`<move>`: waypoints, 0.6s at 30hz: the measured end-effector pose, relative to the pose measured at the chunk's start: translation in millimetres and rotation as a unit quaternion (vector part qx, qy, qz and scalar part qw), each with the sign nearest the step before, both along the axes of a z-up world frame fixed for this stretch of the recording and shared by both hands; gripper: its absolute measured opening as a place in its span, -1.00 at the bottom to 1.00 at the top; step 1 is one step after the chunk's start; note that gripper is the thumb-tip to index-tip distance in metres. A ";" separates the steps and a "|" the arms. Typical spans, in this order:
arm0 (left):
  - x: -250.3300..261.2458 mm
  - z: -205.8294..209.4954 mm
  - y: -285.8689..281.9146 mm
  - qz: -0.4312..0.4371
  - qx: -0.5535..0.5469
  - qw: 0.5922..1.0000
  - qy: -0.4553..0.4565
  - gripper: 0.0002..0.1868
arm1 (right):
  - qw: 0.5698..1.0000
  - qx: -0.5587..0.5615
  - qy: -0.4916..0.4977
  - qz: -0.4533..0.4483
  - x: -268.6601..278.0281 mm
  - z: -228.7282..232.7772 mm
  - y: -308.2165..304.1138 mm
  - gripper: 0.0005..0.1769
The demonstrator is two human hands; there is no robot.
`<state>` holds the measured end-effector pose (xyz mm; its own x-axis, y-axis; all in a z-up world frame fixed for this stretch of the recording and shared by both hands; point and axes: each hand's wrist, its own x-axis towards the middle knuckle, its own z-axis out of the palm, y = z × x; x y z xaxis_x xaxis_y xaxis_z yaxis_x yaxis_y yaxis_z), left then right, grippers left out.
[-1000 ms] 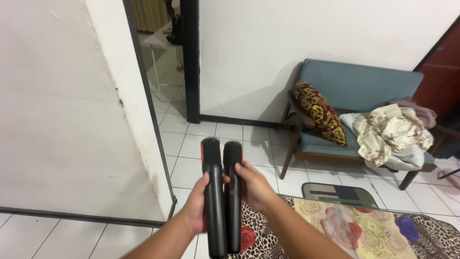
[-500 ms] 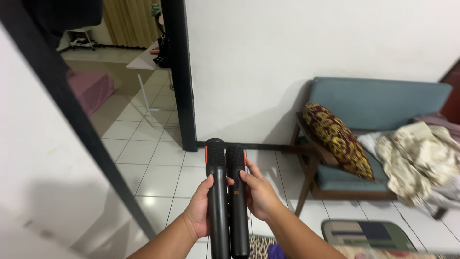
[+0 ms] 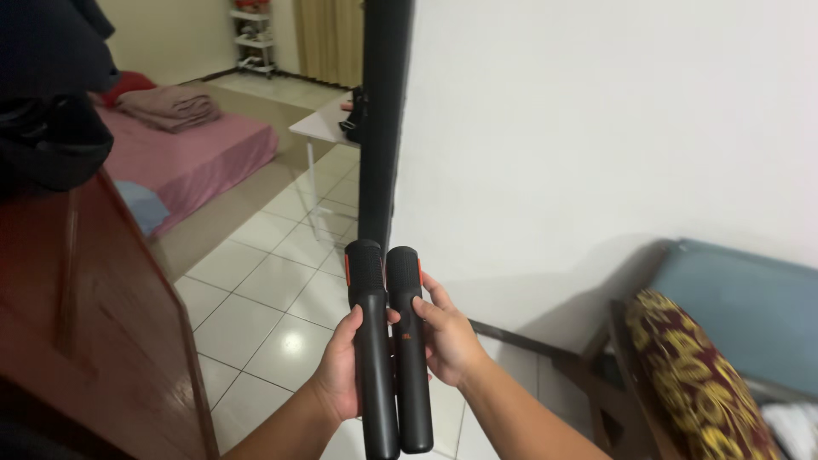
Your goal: The person unplugs a charger from a wall socket, gathers a power cable from a storage cart, unplugs a cable from a portable speaker, and carries two wireless microphones and chargers through the home. They collect a charger from a vanity table and bring the microphones and chargers to a dining table, arranging them and plugging a charger into a power strip.
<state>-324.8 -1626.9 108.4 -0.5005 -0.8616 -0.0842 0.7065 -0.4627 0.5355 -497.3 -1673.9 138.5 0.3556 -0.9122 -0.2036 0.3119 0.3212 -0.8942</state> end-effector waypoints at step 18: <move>159.8 -3.7 -386.4 0.016 -0.057 0.995 0.080 -0.47 | 0.995 0.024 -0.072 0.060 164.1 -11.2 -397.8 -0.36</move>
<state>-165.0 -2013.2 104.7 -0.4723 -0.8764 0.0941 0.8005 -0.3817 0.4621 -333.2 -2071.7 127.4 0.4895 -0.8519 -0.1861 0.3919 0.4055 -0.8258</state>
